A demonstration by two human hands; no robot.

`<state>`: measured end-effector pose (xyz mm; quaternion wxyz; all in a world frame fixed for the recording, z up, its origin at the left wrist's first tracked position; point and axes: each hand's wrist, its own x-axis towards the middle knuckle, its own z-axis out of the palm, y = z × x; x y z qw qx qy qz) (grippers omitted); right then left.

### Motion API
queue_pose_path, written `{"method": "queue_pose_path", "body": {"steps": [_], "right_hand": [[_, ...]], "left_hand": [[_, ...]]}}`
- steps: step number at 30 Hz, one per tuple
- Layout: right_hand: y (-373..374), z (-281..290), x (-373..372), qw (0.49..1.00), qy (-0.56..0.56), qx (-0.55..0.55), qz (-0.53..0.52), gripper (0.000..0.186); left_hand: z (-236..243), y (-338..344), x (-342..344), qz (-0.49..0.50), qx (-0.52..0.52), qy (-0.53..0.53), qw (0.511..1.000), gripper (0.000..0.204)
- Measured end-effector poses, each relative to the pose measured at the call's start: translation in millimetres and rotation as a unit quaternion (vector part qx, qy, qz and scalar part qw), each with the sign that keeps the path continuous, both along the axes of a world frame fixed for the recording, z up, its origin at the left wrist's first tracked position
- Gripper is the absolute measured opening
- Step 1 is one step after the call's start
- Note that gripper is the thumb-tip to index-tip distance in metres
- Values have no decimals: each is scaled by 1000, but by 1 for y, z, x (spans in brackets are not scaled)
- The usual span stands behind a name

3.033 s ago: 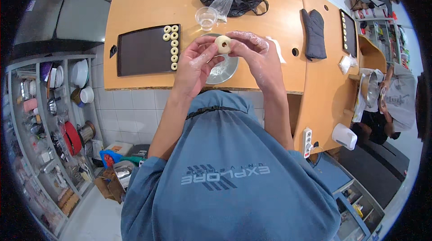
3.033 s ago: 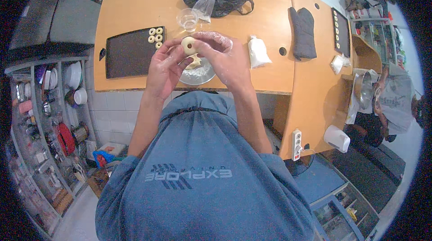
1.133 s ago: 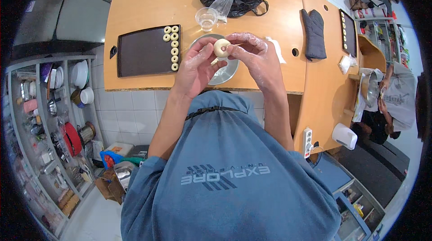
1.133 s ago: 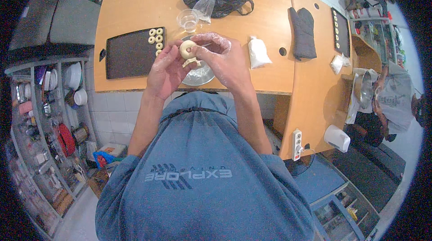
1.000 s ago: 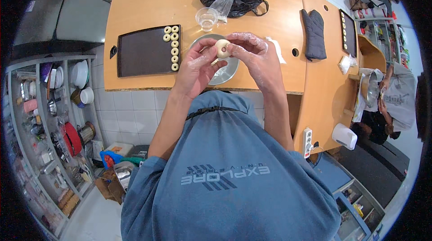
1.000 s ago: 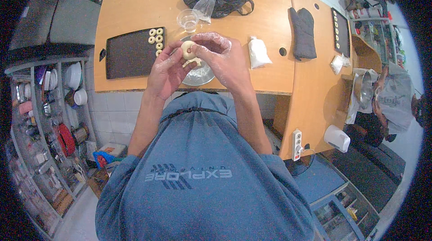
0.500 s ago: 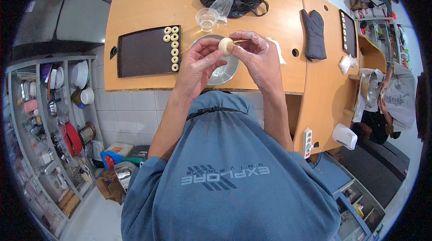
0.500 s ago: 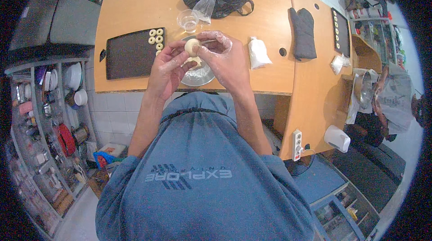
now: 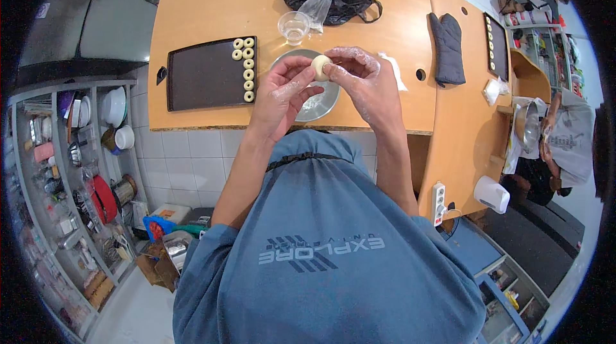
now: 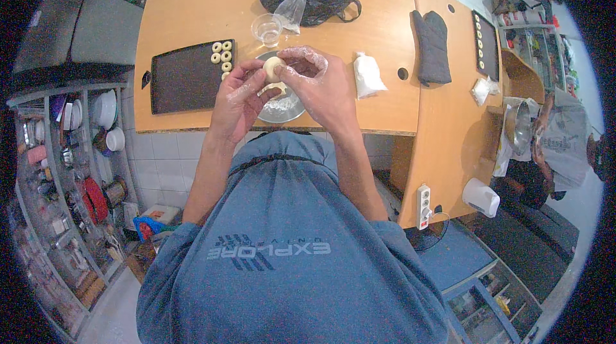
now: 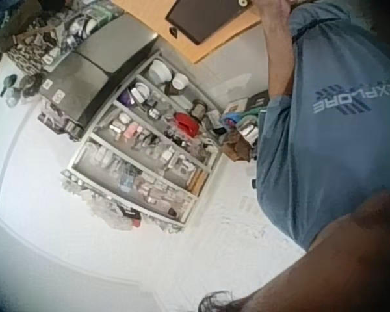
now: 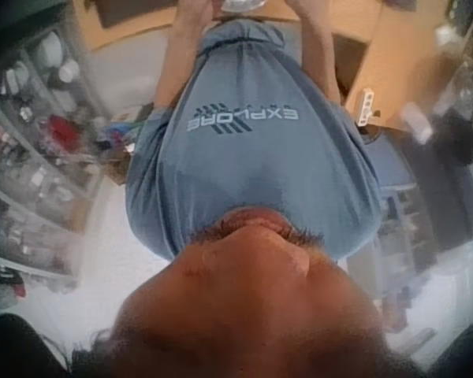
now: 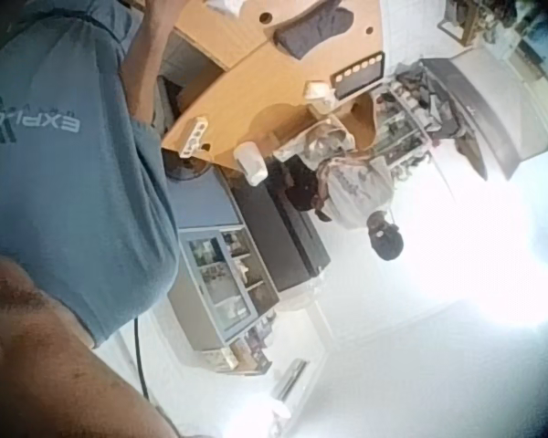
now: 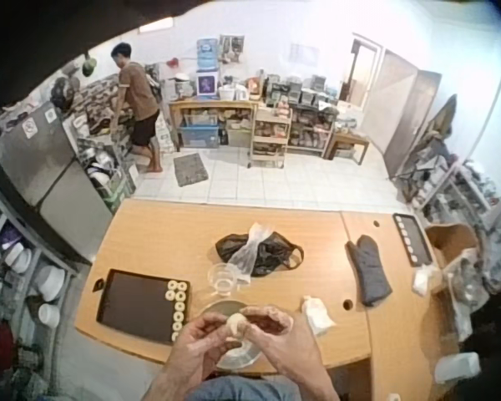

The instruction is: The person rolls a piece of dough between their palms to form a ball and then presses a hole into the center to shape it like a small donut.

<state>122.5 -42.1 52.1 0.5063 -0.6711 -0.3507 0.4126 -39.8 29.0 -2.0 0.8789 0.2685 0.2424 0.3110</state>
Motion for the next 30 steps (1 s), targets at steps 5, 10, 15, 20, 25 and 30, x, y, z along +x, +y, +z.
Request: {"method": "queue_pose_path", "body": {"steps": [5, 10, 15, 20, 25, 30], "right_hand": [[0, 4, -1, 999, 37, 24, -13, 30], [0, 4, 0, 1000, -10, -3, 12, 30], [0, 6, -2, 1000, -8, 6, 10, 28], [-2, 3, 1, 1000, -6, 19, 14, 27], [-1, 6, 2, 1000, -24, 11, 9, 27], [0, 4, 2, 999, -31, 19, 10, 27]], "left_hand": [[1, 0, 1, 13, 2, 17, 1000, 22], [3, -1, 0, 4, 3, 9, 1000, 24], [3, -1, 1, -4, -10, 26, 1000, 24], [3, -3, 2, 7, -17, 0, 1000, 25], [-3, 0, 2, 6, -35, -15, 999, 20], [-4, 0, 2, 4, -21, -15, 1000, 19]]}}
